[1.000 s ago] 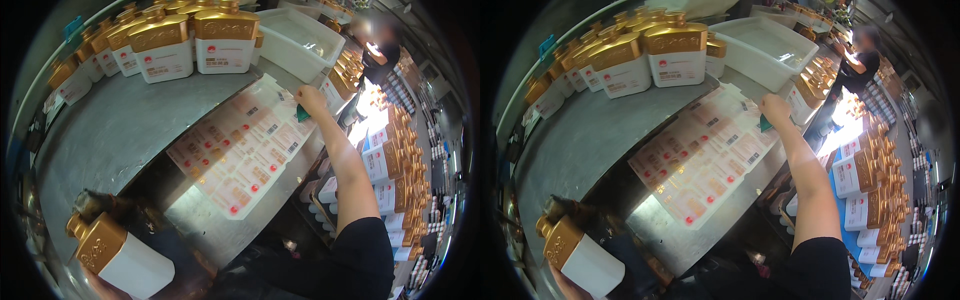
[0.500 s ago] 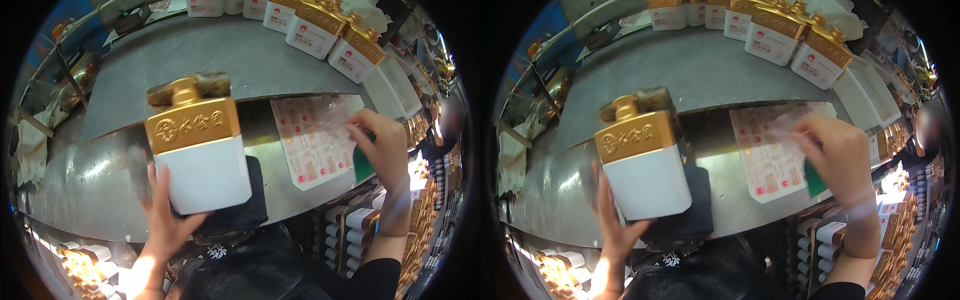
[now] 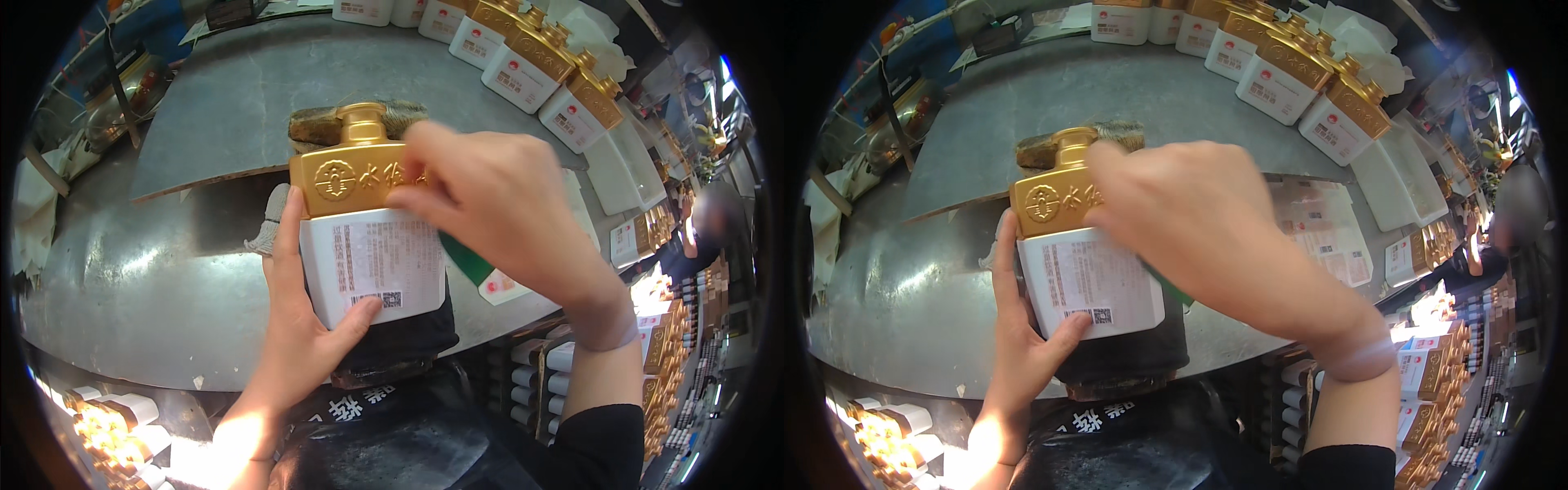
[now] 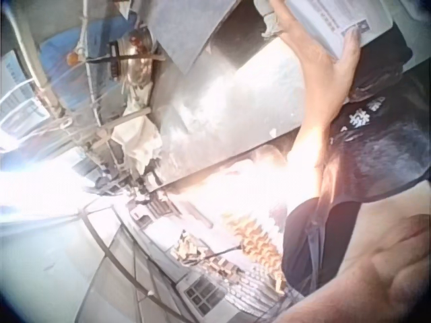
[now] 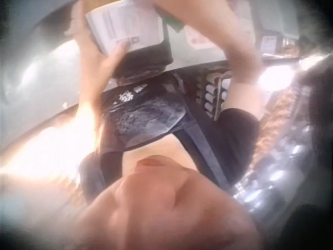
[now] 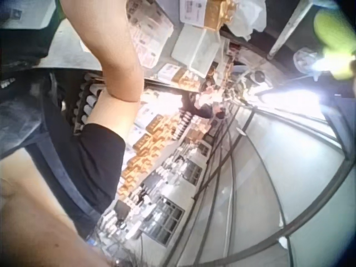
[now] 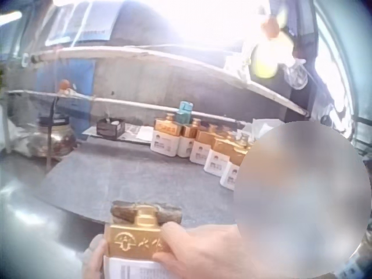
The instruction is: The person applies paper labels to the bodies of gold and white bottles. They pick up a bottle, align a label from a sheet, smooth it onto the surface using a green plastic scraper, and then place the bottle on a metal tray. The process is repeated for multiple bottles.
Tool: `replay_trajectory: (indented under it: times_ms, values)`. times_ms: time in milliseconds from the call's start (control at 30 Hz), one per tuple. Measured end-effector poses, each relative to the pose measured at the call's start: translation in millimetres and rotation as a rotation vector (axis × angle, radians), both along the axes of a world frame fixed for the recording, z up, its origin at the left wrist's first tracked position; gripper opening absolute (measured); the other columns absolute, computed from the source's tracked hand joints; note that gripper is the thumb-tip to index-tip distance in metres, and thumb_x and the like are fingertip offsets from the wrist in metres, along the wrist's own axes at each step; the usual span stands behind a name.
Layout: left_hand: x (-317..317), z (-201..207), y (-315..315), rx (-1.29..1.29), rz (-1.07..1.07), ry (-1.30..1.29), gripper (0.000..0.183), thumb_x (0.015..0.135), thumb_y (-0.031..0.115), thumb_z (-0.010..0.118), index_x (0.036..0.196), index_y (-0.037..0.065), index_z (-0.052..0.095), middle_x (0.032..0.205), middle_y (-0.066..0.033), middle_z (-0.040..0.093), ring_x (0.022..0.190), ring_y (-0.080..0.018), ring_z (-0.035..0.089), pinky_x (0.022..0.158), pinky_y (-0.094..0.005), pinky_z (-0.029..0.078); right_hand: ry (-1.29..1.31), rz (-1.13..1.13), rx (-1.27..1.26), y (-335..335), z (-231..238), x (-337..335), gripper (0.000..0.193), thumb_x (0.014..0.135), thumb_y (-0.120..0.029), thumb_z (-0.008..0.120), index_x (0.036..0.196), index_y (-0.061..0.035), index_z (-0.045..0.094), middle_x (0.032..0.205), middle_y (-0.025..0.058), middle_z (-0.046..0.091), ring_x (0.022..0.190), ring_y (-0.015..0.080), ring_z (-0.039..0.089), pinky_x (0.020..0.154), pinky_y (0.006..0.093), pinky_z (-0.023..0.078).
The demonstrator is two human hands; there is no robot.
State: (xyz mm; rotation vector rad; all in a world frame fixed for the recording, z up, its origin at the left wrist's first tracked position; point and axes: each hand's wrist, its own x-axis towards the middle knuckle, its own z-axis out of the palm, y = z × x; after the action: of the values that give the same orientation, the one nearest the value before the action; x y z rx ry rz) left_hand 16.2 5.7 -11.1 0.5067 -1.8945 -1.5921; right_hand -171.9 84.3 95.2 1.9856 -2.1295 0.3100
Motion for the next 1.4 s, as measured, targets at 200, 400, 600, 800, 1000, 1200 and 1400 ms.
replay_trajectory:
  times_ms: [200, 400, 600, 800, 1000, 1200, 1400]
  values:
    - [-9, 3, -11, 0.098, 0.046, 0.156, 0.089, 0.082, 0.015, 0.068, 0.152, 0.009, 0.013, 0.143, -0.0169, 0.026, 0.135, -0.0302, 0.033, 0.105, -0.0438, 0.041, -0.539, -0.238, -0.06, 36, -32, 10, 0.061, 0.077, -0.024, 0.078, 0.127, -0.0018, 0.051, 0.064, 0.004, 0.059, 0.058, 0.0128, 0.058, 0.054, 0.0283, 0.044]
    - [-11, 6, -15, 0.069, 0.056, 0.184, 0.078, 0.087, 0.017, 0.063, 0.15, 0.006, 0.019, 0.143, -0.0157, 0.027, 0.135, -0.0279, 0.031, 0.105, -0.0436, 0.041, -0.857, -0.247, 0.053, 39, -45, 4, 0.084, 0.076, -0.038, 0.077, 0.14, -0.0004, 0.038, 0.062, 0.0058, 0.059, 0.058, 0.0215, 0.061, 0.055, 0.0318, 0.045]
    - [-20, 7, -18, -0.094, 0.126, 0.101, 0.076, 0.088, 0.014, 0.062, 0.151, 0.005, 0.019, 0.145, -0.0153, 0.026, 0.133, -0.025, 0.033, 0.105, -0.0387, 0.041, -0.873, -0.26, -0.019, 25, -44, 2, 0.078, 0.077, -0.021, 0.077, 0.141, 0.0011, 0.038, 0.059, 0.0002, 0.052, 0.058, 0.0056, 0.048, 0.058, 0.0214, 0.038]
    - [-22, 6, -17, 0.036, 0.131, 0.197, 0.074, 0.09, 0.012, 0.061, 0.15, 0.004, 0.019, 0.145, -0.0151, 0.025, 0.133, -0.0247, 0.032, 0.105, -0.0377, 0.04, -0.853, -0.27, -0.045, 20, -47, 3, 0.078, 0.076, -0.02, 0.078, 0.14, 0.0008, 0.039, 0.058, -0.0005, 0.051, 0.056, 0.005, 0.047, 0.057, 0.0205, 0.036]
    - [-22, 9, -15, 0.06, 0.116, 0.202, 0.072, 0.09, 0.009, 0.059, 0.149, 0.002, 0.02, 0.144, -0.0147, 0.027, 0.133, -0.025, 0.033, 0.106, -0.0371, 0.038, -0.921, -0.263, -0.059, 20, -48, 3, 0.077, 0.075, -0.02, 0.079, 0.139, 0.0007, 0.041, 0.058, -0.0019, 0.05, 0.057, 0.0035, 0.046, 0.058, 0.0189, 0.035]
    - [-22, 4, -19, -0.079, 0.124, 0.167, 0.07, 0.091, 0.013, 0.06, 0.149, 0.001, 0.022, 0.144, -0.0153, 0.029, 0.133, -0.0259, 0.034, 0.109, -0.0383, 0.033, -0.82, -0.291, -0.067, 22, -48, 4, 0.076, 0.076, -0.023, 0.078, 0.138, 0.0016, 0.042, 0.058, -0.0023, 0.047, 0.057, 0.0034, 0.044, 0.057, 0.0187, 0.034]
    - [-9, 3, -21, 0.09, 0.059, 0.21, 0.081, 0.087, 0.016, 0.067, 0.15, 0.003, 0.018, 0.144, -0.0159, 0.034, 0.13, -0.026, 0.039, 0.107, -0.038, 0.038, -0.971, -0.235, -0.03, 24, -47, 0, 0.078, 0.077, -0.021, 0.078, 0.14, 0.0039, 0.04, 0.061, -0.0023, 0.049, 0.06, 0.0035, 0.046, 0.058, 0.0188, 0.035]
